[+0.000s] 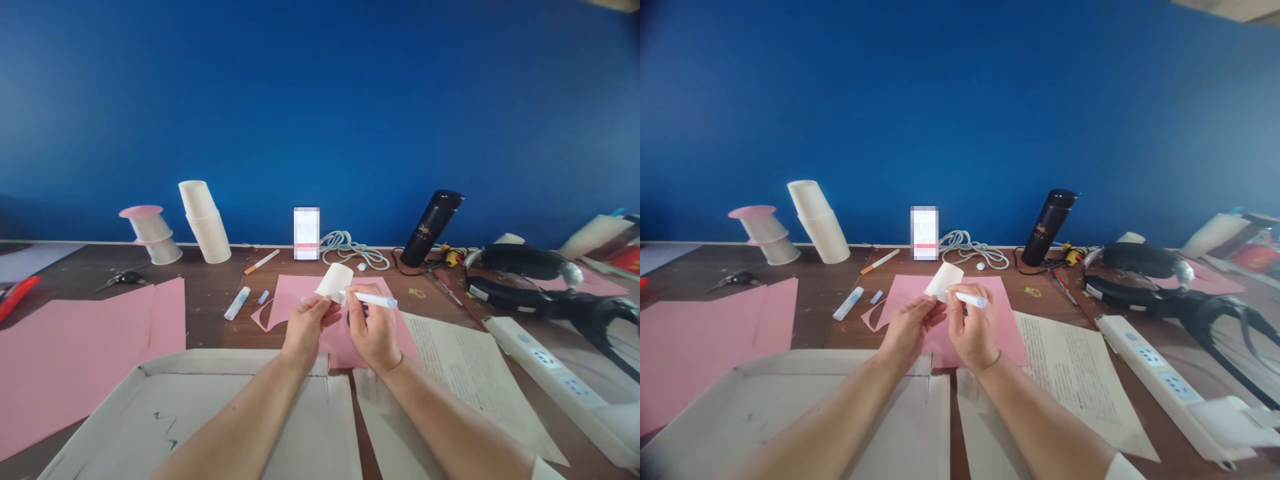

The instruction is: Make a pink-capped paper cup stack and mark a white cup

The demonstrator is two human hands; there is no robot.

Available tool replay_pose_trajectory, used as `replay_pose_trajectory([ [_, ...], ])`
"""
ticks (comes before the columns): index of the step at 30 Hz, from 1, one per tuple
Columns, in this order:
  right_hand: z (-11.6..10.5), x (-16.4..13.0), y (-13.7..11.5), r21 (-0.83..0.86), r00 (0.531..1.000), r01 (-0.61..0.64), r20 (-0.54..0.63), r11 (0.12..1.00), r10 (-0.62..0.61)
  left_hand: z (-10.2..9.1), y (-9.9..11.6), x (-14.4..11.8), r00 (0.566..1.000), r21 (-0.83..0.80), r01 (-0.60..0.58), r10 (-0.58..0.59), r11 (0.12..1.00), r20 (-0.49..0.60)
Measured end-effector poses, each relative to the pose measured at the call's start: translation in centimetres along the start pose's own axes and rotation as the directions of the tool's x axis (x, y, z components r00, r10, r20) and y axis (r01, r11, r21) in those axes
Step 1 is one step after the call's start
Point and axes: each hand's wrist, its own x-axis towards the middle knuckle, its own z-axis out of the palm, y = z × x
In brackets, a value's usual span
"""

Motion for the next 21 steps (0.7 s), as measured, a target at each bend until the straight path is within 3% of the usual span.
replay_pose_trajectory([
  [21, -0.40, 0.27, -0.68, 0.033, 1.000, 0.016, -0.002, 0.999, -0.016, 0.11, 0.12, -0.09, 1.000, -0.028, 0.005, -0.005, 1.000, 0.004],
])
